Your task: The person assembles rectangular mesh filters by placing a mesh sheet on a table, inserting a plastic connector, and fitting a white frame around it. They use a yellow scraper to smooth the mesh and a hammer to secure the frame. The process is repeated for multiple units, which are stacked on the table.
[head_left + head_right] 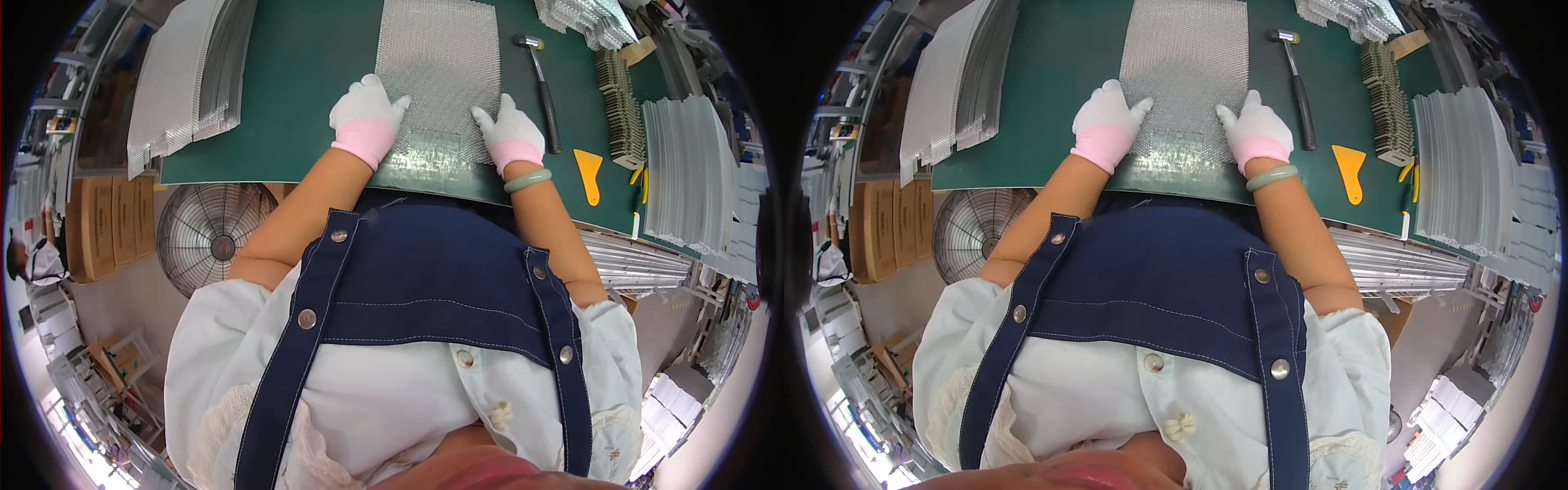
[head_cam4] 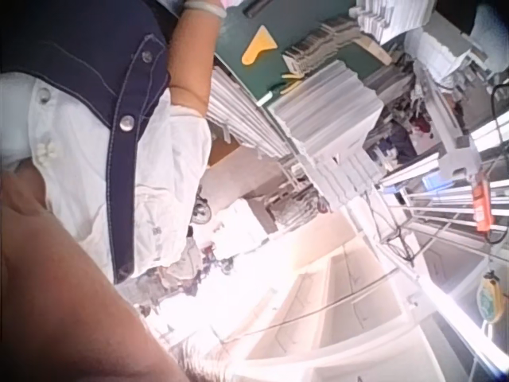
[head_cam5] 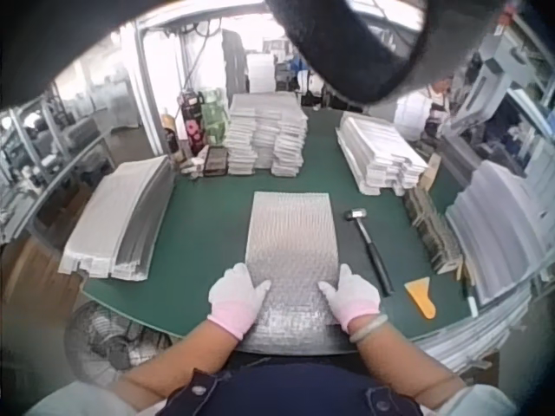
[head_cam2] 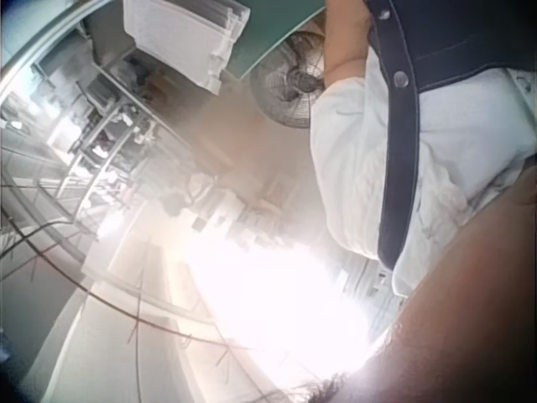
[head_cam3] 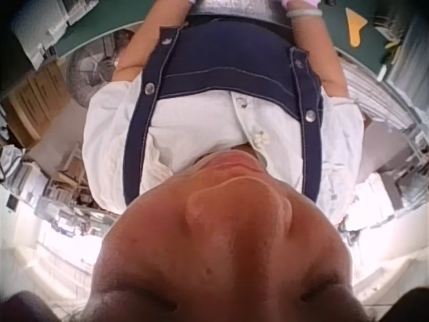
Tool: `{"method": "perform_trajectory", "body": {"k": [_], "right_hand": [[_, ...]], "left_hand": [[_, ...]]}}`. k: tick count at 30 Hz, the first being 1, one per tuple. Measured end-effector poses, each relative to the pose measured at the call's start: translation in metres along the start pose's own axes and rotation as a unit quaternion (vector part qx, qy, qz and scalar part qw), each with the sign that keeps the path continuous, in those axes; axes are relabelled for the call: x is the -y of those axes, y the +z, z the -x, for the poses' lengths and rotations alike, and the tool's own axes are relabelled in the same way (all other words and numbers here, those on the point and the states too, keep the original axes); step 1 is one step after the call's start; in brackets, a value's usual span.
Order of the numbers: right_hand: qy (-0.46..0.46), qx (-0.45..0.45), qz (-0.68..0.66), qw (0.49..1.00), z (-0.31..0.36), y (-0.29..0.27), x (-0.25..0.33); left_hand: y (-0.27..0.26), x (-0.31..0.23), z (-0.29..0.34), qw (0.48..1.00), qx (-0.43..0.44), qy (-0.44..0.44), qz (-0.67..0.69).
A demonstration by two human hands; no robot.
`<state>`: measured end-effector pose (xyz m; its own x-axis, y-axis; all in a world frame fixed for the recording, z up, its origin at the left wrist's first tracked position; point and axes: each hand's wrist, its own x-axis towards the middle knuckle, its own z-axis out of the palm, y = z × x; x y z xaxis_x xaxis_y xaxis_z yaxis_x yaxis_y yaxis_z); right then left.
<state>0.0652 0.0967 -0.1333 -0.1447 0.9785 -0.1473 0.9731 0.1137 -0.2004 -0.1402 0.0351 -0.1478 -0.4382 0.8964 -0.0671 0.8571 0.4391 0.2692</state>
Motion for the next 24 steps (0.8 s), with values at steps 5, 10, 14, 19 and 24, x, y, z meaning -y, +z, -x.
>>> {"method": "perform_trajectory", "body": {"k": [5,10,14,19,24], "right_hand": [[-0.047,-0.055,0.009,0.997,-0.002,0.023,-0.009],[-0.083,0.023,-0.027,0.996,-0.002,0.005,-0.011],[-0.072,0.039,0.002,0.997,0.000,0.003,-0.008],[-0.150,-0.071,0.077,0.983,0.026,0.020,-0.006],[-0.305,-0.109,0.023,0.946,0.068,0.028,-0.023]], "left_hand": [[0.005,0.005,0.003,0.999,-0.028,0.018,-0.006],[-0.008,0.013,-0.007,0.997,0.045,0.041,0.045],[-0.021,0.006,-0.002,0.995,0.088,0.037,0.009],[-0.015,-0.007,0.019,0.995,-0.021,0.087,-0.042],[0.001,0.021,0.062,0.946,0.003,0.317,0.068]]}}
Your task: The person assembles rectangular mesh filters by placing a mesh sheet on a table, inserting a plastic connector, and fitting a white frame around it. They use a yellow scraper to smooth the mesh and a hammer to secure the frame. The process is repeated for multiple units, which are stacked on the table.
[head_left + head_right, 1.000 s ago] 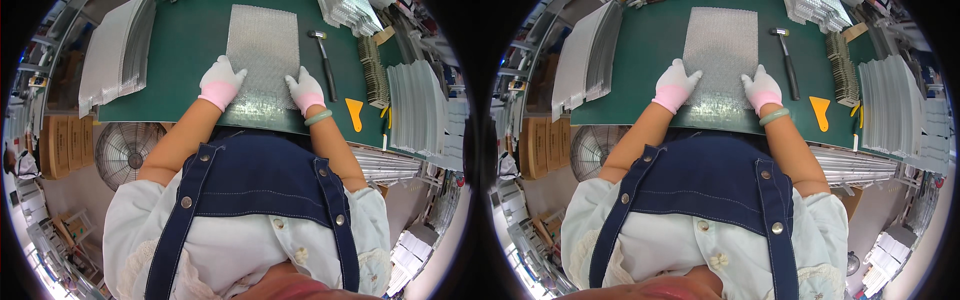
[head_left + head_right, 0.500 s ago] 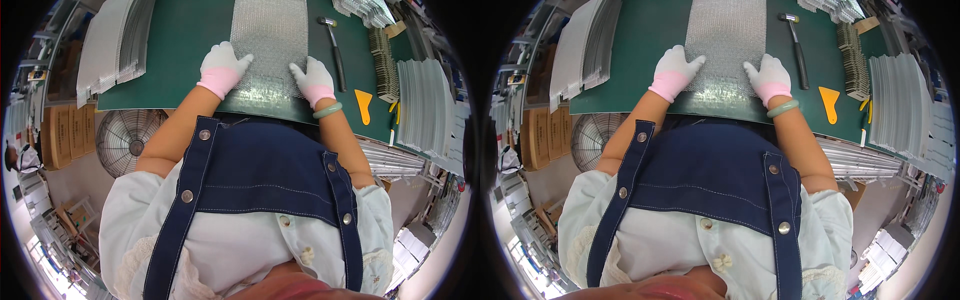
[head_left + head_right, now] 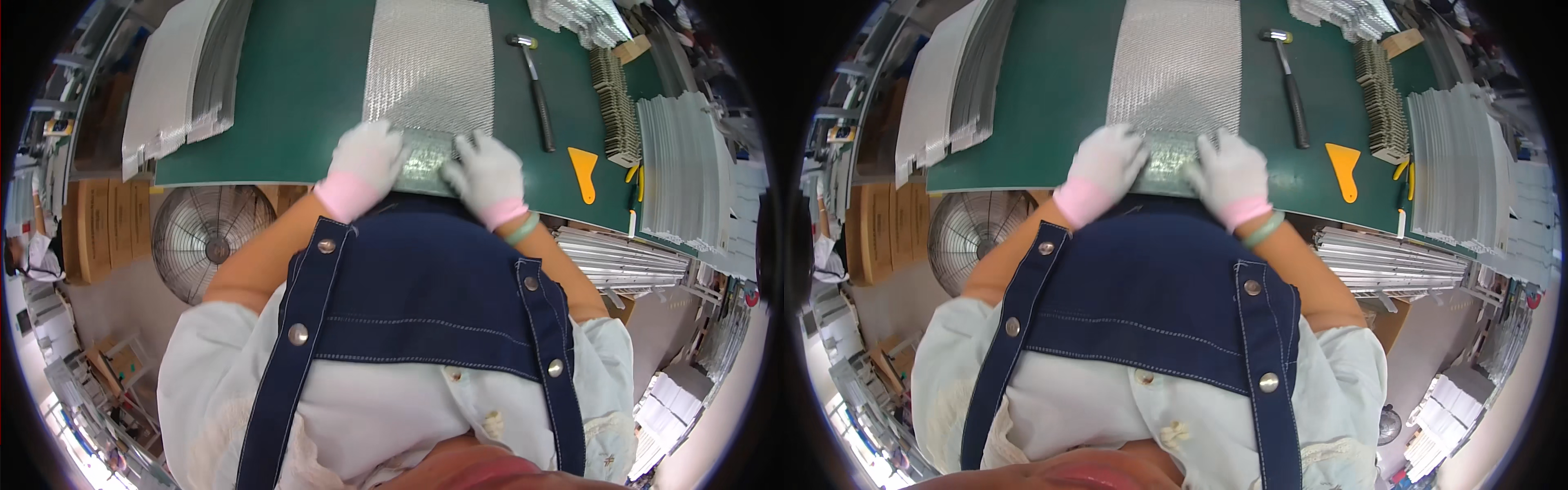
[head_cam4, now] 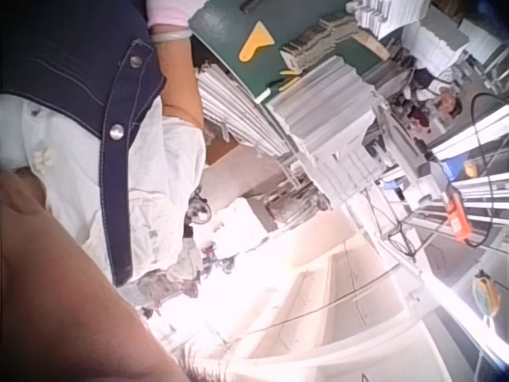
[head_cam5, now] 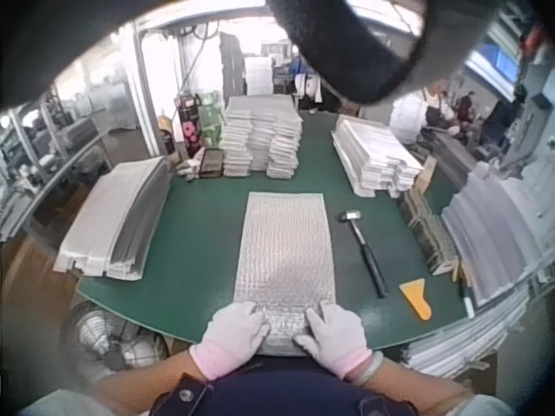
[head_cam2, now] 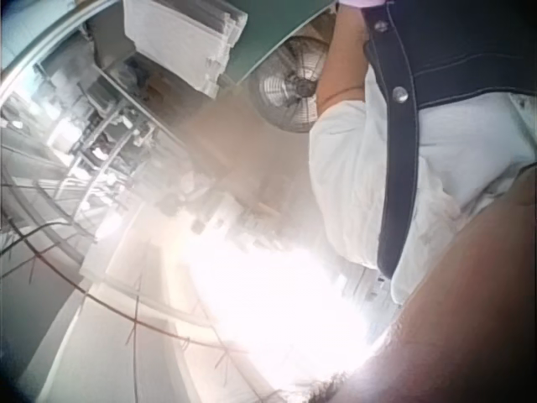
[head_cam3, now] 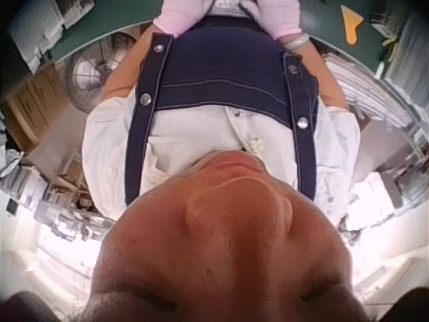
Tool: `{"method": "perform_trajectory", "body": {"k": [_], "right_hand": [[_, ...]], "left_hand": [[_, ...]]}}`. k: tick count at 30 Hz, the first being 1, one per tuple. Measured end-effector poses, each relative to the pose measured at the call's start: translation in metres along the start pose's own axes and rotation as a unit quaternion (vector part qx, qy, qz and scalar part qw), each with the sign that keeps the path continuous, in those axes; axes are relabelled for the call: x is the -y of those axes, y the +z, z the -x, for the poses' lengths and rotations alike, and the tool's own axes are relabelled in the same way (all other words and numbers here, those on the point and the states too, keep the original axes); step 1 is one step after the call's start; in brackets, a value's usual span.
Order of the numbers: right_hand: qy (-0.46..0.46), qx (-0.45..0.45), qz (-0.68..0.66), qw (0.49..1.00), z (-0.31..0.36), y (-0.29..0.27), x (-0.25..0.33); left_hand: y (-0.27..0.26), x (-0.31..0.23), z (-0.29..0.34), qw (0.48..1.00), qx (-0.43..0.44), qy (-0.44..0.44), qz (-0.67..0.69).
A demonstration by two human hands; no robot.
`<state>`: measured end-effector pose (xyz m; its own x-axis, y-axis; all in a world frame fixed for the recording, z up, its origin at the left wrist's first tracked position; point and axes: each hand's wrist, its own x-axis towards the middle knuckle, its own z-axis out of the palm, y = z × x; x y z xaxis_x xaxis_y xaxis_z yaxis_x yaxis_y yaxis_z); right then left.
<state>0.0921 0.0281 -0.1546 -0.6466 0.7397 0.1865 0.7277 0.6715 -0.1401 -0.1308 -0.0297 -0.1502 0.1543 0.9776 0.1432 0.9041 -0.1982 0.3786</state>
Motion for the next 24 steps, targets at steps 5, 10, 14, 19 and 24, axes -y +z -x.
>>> {"method": "perform_trajectory", "body": {"k": [5,10,14,19,24], "right_hand": [[0.007,-0.012,0.095,0.995,0.006,0.008,0.017],[0.119,-0.139,-0.144,0.972,0.000,-0.049,-0.109],[0.227,-0.172,0.270,0.920,0.056,-0.076,-0.257],[0.097,-0.096,0.312,0.940,0.069,-0.086,-0.293],[-0.029,-0.156,0.267,0.950,0.075,-0.094,-0.295]], "left_hand": [[0.012,-0.019,0.015,0.985,0.041,0.003,-0.169],[0.000,-0.004,0.019,0.988,-0.096,0.117,-0.017],[-0.001,-0.026,0.037,0.987,-0.102,0.116,0.044],[-0.011,-0.059,0.073,0.973,-0.047,-0.194,0.118],[0.029,-0.033,0.078,0.688,0.095,-0.462,0.552]]}}
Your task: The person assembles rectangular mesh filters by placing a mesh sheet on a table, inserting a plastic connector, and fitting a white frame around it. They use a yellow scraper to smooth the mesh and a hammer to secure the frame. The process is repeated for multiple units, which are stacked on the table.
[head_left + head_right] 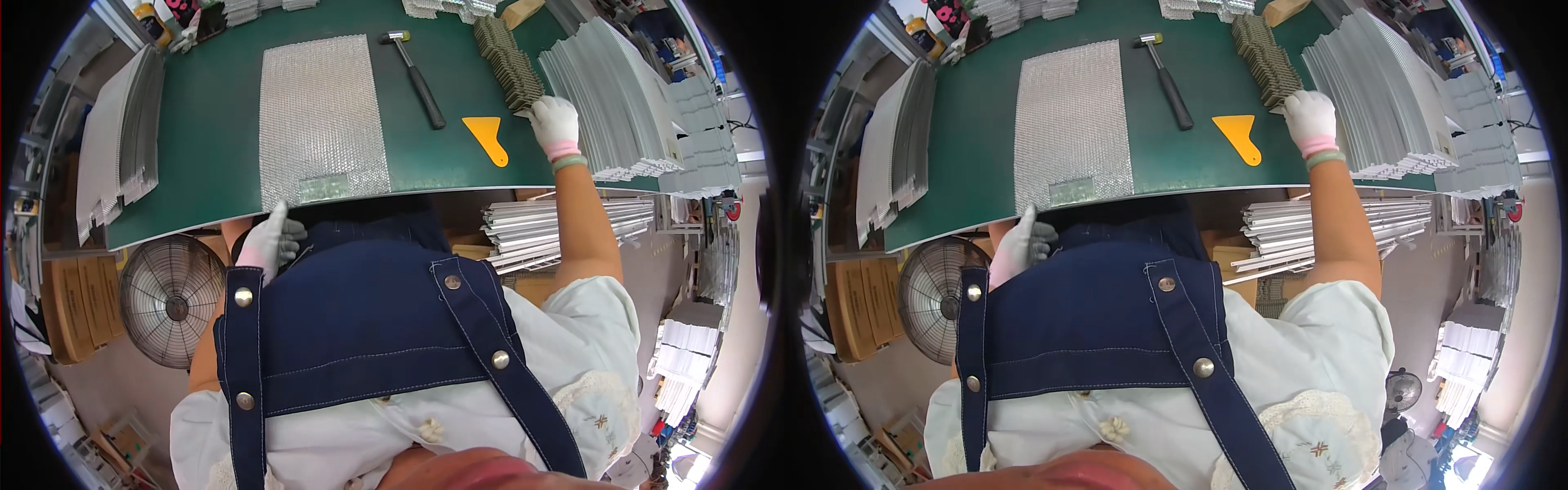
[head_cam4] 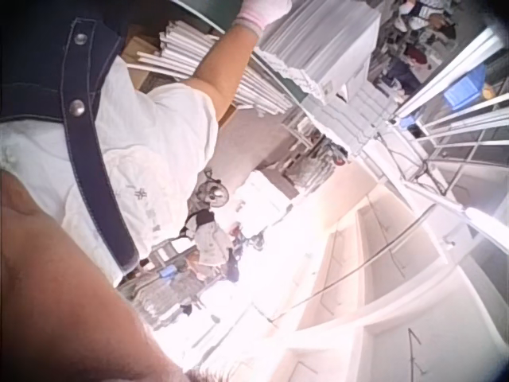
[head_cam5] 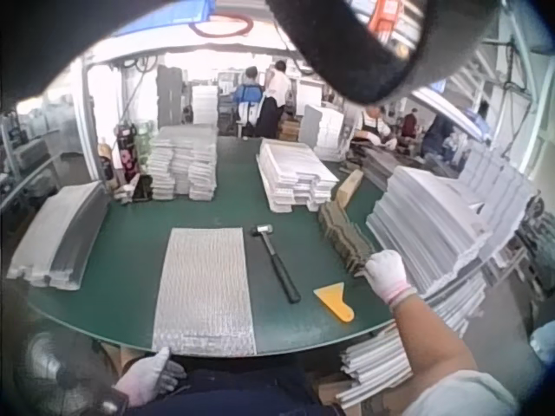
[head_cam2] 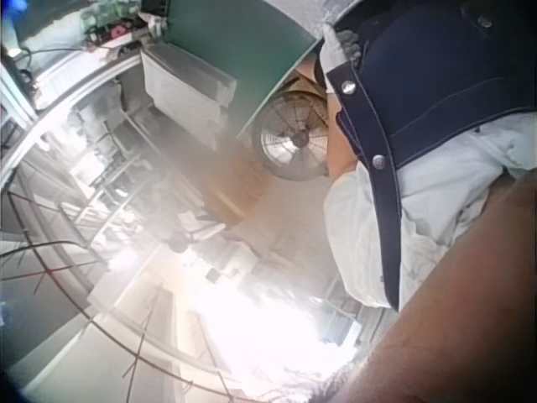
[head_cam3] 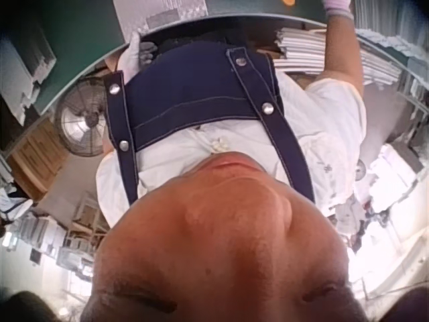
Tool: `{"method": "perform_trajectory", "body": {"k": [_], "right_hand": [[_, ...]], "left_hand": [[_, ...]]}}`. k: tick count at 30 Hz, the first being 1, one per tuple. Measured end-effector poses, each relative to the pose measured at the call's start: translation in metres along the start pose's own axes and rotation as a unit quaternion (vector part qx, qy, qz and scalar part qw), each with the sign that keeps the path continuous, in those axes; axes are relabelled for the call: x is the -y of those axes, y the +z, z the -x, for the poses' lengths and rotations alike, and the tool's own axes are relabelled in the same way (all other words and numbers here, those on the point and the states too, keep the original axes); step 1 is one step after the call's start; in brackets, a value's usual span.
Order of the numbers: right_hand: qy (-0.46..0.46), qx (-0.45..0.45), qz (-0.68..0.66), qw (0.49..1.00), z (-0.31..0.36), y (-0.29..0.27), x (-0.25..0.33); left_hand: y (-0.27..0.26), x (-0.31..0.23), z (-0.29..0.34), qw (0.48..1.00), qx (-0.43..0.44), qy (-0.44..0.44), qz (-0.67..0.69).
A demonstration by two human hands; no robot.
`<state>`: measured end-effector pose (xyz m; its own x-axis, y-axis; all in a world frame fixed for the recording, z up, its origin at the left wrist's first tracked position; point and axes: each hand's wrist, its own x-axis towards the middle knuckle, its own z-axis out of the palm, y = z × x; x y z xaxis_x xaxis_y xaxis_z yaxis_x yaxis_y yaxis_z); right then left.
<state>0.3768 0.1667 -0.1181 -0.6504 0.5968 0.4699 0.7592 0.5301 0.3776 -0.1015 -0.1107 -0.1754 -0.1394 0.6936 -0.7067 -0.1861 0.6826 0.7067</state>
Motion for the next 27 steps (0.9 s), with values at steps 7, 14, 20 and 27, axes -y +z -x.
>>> {"method": "perform_trajectory", "body": {"k": [7,14,20,27], "right_hand": [[0.337,0.008,-0.162,0.928,0.046,-0.020,0.031],[0.456,0.247,-0.055,0.853,0.007,-0.001,0.051],[0.450,0.378,-0.050,0.807,0.003,0.023,0.029],[0.540,0.322,-0.234,0.741,0.026,0.049,-0.006]], "left_hand": [[0.009,0.001,-0.019,0.990,0.001,0.001,0.139],[0.002,0.017,-0.020,0.988,-0.007,0.022,0.154],[0.026,0.005,0.010,0.980,0.033,0.071,0.184],[0.018,0.021,-0.024,0.972,0.025,0.085,0.217]]}}
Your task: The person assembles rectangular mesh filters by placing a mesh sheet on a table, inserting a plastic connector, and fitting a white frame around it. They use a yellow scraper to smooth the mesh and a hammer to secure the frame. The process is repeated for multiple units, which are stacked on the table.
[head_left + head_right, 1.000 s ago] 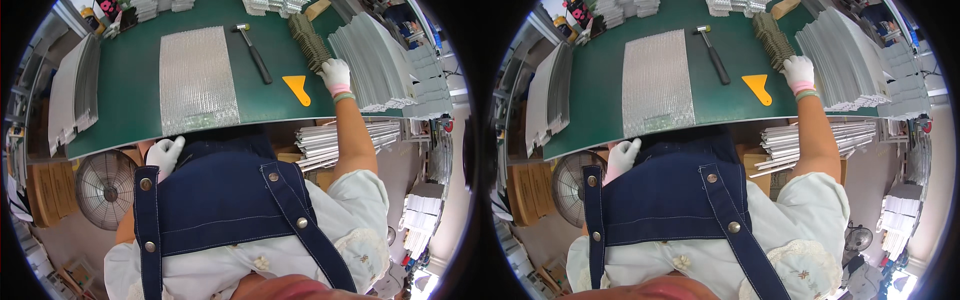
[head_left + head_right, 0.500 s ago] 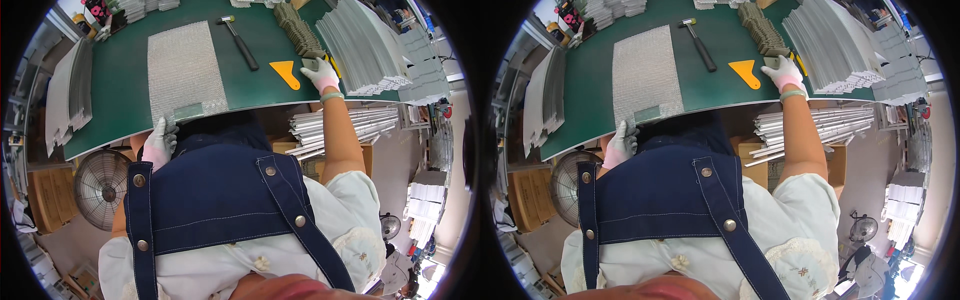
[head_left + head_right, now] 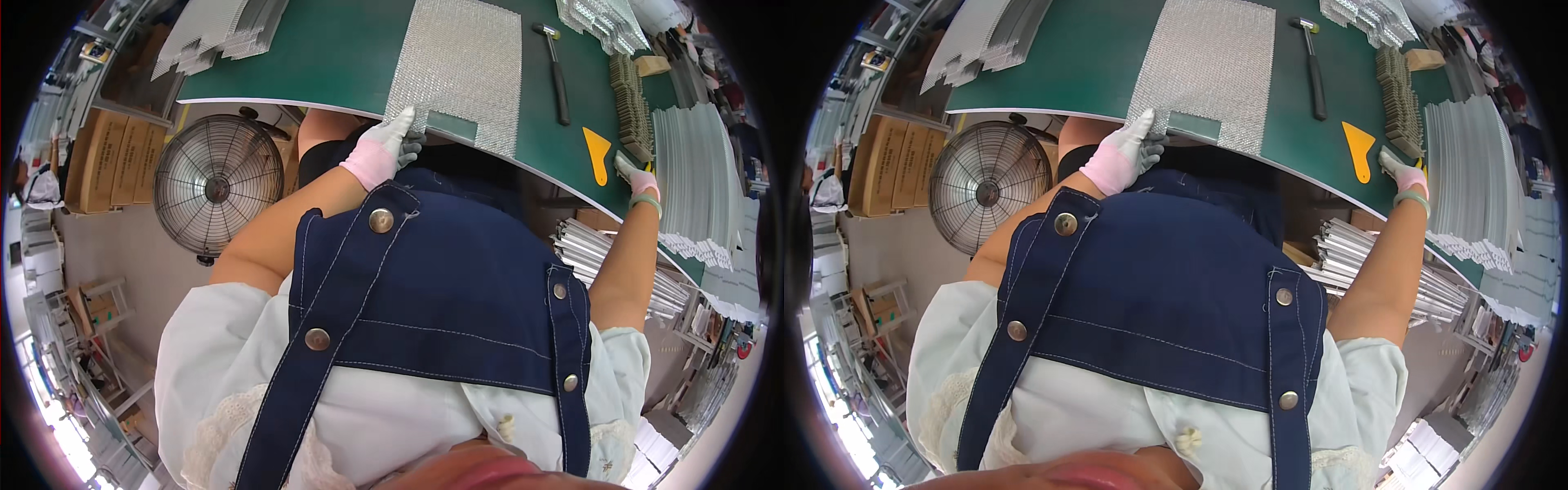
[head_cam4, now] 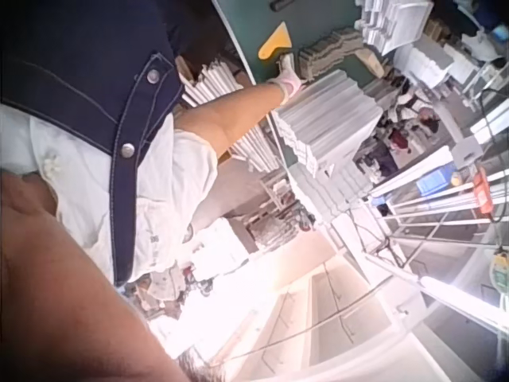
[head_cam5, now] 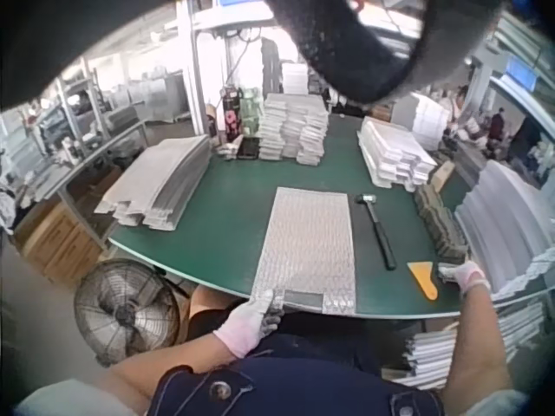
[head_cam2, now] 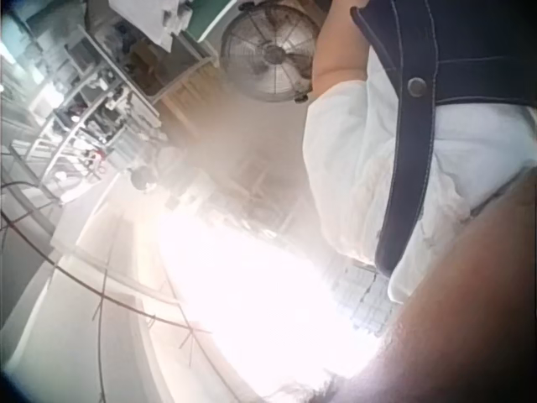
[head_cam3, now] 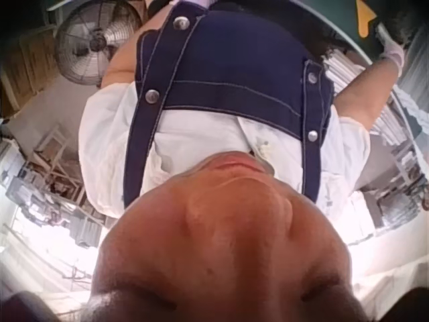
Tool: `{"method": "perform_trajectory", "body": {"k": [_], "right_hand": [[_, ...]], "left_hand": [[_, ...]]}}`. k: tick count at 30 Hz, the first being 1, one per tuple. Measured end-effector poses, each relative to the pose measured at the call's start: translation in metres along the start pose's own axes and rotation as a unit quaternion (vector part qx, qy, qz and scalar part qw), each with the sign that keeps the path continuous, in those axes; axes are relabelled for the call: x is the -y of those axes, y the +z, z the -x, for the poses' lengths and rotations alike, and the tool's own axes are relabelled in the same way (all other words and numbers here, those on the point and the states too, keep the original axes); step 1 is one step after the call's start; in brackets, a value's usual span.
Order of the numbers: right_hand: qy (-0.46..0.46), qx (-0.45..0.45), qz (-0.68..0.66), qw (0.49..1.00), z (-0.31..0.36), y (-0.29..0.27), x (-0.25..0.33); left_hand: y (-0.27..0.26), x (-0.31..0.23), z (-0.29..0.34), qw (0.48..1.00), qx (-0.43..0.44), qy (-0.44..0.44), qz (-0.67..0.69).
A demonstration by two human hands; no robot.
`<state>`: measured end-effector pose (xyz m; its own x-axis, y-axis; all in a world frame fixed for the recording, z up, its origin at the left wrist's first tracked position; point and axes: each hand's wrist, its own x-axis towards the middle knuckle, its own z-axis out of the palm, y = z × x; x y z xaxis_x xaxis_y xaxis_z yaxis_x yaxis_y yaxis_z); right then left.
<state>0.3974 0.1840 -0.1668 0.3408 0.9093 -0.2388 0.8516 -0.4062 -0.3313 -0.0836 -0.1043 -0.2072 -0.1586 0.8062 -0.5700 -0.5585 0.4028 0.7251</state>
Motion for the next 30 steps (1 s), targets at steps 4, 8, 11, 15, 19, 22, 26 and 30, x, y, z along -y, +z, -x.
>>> {"method": "perform_trajectory", "body": {"k": [4,8,11,15,19,22,26,30], "right_hand": [[-0.032,-0.028,-0.262,0.964,0.039,-0.016,-0.015],[-0.349,0.005,-0.358,0.866,0.190,0.009,0.045],[-0.248,0.349,-0.443,0.788,0.297,0.069,0.087],[-0.065,0.477,-0.463,0.744,0.316,0.138,0.107],[0.005,0.483,-0.560,0.673,0.306,0.168,0.120],[0.018,0.462,-0.613,0.641,0.311,0.175,0.125],[-0.003,0.465,-0.605,0.647,0.310,0.176,0.127],[0.008,0.462,-0.596,0.657,0.314,0.175,0.131]], "left_hand": [[-0.002,0.001,0.002,0.999,0.027,0.002,0.042],[-0.006,0.007,0.003,0.998,-0.004,0.034,0.062],[-0.003,0.007,0.001,0.997,-0.020,0.053,0.052],[-0.009,0.013,0.002,0.995,0.023,0.030,0.093],[-0.009,0.017,0.000,0.992,0.058,0.007,0.115],[-0.008,0.018,-0.003,0.990,0.093,0.045,0.100],[-0.010,0.021,-0.005,0.993,0.077,0.064,0.064],[-0.008,0.018,0.000,0.994,0.067,0.068,0.058]]}}
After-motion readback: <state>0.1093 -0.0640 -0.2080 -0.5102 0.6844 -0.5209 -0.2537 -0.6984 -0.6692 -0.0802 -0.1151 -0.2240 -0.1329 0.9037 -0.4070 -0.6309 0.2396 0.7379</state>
